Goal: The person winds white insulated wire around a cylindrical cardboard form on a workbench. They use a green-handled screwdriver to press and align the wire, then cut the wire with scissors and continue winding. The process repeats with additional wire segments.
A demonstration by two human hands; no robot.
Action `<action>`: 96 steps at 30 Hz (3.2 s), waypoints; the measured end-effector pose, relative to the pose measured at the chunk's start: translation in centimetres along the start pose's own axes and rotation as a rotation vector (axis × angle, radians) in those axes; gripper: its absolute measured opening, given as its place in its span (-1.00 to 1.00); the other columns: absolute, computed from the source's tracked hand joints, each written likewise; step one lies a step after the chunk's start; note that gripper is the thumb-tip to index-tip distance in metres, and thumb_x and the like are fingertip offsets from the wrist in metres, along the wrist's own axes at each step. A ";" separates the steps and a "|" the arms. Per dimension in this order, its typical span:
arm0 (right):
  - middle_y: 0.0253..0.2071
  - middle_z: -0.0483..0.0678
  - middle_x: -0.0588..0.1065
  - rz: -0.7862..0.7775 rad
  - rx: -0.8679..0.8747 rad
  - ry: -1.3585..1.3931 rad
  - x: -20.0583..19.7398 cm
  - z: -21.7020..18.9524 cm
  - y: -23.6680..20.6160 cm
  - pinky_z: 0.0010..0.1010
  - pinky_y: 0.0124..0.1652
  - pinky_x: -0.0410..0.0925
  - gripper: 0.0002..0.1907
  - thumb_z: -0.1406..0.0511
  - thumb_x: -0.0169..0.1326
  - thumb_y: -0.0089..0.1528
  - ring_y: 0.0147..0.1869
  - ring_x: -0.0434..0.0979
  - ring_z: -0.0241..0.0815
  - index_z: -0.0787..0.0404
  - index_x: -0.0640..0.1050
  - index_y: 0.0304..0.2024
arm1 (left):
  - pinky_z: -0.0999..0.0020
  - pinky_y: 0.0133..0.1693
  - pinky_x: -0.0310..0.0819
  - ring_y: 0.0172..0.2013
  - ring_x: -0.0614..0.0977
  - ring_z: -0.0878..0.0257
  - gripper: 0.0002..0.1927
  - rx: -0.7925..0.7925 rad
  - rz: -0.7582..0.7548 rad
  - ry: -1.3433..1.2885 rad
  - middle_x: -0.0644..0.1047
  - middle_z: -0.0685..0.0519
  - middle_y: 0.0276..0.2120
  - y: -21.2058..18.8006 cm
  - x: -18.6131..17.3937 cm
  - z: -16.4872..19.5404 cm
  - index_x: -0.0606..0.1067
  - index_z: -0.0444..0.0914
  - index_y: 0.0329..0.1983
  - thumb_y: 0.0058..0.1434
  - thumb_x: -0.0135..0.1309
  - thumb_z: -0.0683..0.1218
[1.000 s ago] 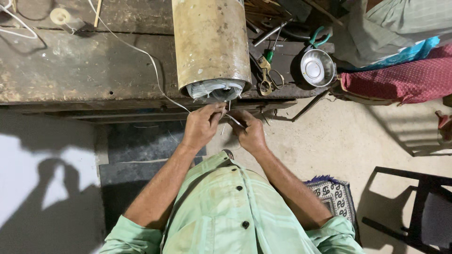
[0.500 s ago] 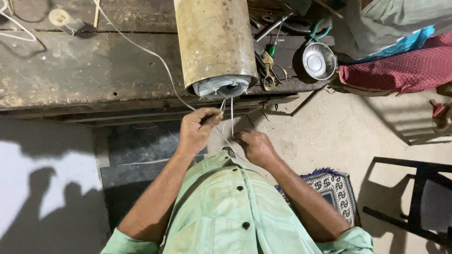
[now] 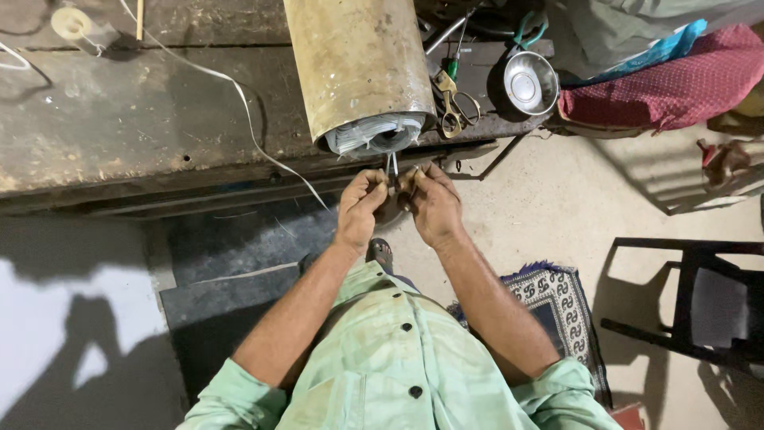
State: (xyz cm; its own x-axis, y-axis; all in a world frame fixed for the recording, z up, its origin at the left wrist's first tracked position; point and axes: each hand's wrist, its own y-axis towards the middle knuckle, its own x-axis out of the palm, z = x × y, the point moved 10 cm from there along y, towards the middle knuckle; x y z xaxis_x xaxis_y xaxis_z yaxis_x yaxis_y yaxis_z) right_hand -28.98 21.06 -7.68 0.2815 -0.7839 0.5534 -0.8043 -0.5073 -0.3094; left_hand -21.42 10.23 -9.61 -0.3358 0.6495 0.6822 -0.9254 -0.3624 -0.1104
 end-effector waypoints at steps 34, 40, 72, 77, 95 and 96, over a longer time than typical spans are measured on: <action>-0.46 0.16 0.52 0.070 -0.357 -1.268 2.0 -2.2 4.8 -0.16 -0.38 0.37 -0.77 0.26 0.00 0.32 -0.42 0.56 0.12 0.26 0.59 -0.31 | 0.17 -0.31 0.46 -0.40 0.57 0.14 -0.62 0.021 0.344 0.697 0.61 -0.22 -0.40 5.7 -4.3 -2.0 0.54 -0.41 -0.19 0.37 -0.02 0.04; -0.44 0.19 0.54 0.135 -0.380 -1.339 2.6 -2.3 4.5 -0.15 -0.36 0.37 -0.73 0.21 0.02 0.35 -0.38 0.57 0.16 0.25 0.62 -0.26 | 0.11 -0.28 0.47 -0.39 0.60 -0.01 -0.61 0.069 0.347 0.805 0.62 -0.25 -0.37 6.2 -4.4 -1.2 0.56 -0.39 -0.19 0.38 -0.03 0.06; -0.26 0.29 0.57 0.262 -0.218 -1.374 3.2 -1.3 1.0 -0.07 -0.13 0.42 -0.71 0.23 -0.01 0.26 -0.13 0.60 0.28 0.31 0.59 -0.13 | 0.16 -0.30 0.53 -0.37 0.70 -0.02 -0.67 0.197 0.084 0.843 0.65 -0.19 -0.35 6.8 -3.4 -0.9 0.62 -0.30 -0.23 0.38 0.07 0.06; -0.16 0.26 0.59 0.185 -0.455 -1.530 5.9 -2.5 0.3 -0.13 -0.09 0.39 -0.78 0.29 0.10 0.28 -0.07 0.58 0.25 0.32 0.62 -0.13 | 0.07 -0.39 0.41 -0.46 0.60 -0.11 -0.67 0.354 0.000 0.967 0.57 -0.18 -0.51 6.7 -1.4 1.5 0.64 -0.27 -0.18 0.37 -0.07 0.01; -0.51 -0.27 0.37 0.120 0.231 -0.485 -3.5 3.8 1.2 -0.55 -0.65 0.00 -0.69 0.22 0.09 0.35 -0.62 0.14 -0.46 0.12 0.53 0.13 | 0.30 -0.41 0.24 -0.50 0.35 0.33 -0.50 -0.226 0.003 0.672 0.41 0.16 -0.60 -1.5 -3.3 -7.0 0.46 -0.29 -0.53 0.42 0.03 0.14; -0.54 -0.28 0.33 0.065 0.287 -0.420 -3.1 4.0 1.5 -0.55 -0.66 -0.01 -0.68 0.22 0.06 0.35 -0.63 0.12 -0.46 0.11 0.53 0.15 | 0.30 -0.41 0.25 -0.50 0.35 0.33 -0.51 -0.264 0.010 0.714 0.42 0.15 -0.59 -1.2 -3.3 -7.5 0.48 -0.29 -0.52 0.41 0.04 0.14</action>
State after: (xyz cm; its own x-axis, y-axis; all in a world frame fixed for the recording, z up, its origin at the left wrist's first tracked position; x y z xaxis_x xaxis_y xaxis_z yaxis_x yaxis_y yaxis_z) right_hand -29.01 21.30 -13.01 0.4692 -0.8633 0.1859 -0.6679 -0.4846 -0.5649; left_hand -20.51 13.56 -17.10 -0.2934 0.9543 0.0567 -0.9029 -0.2572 -0.3444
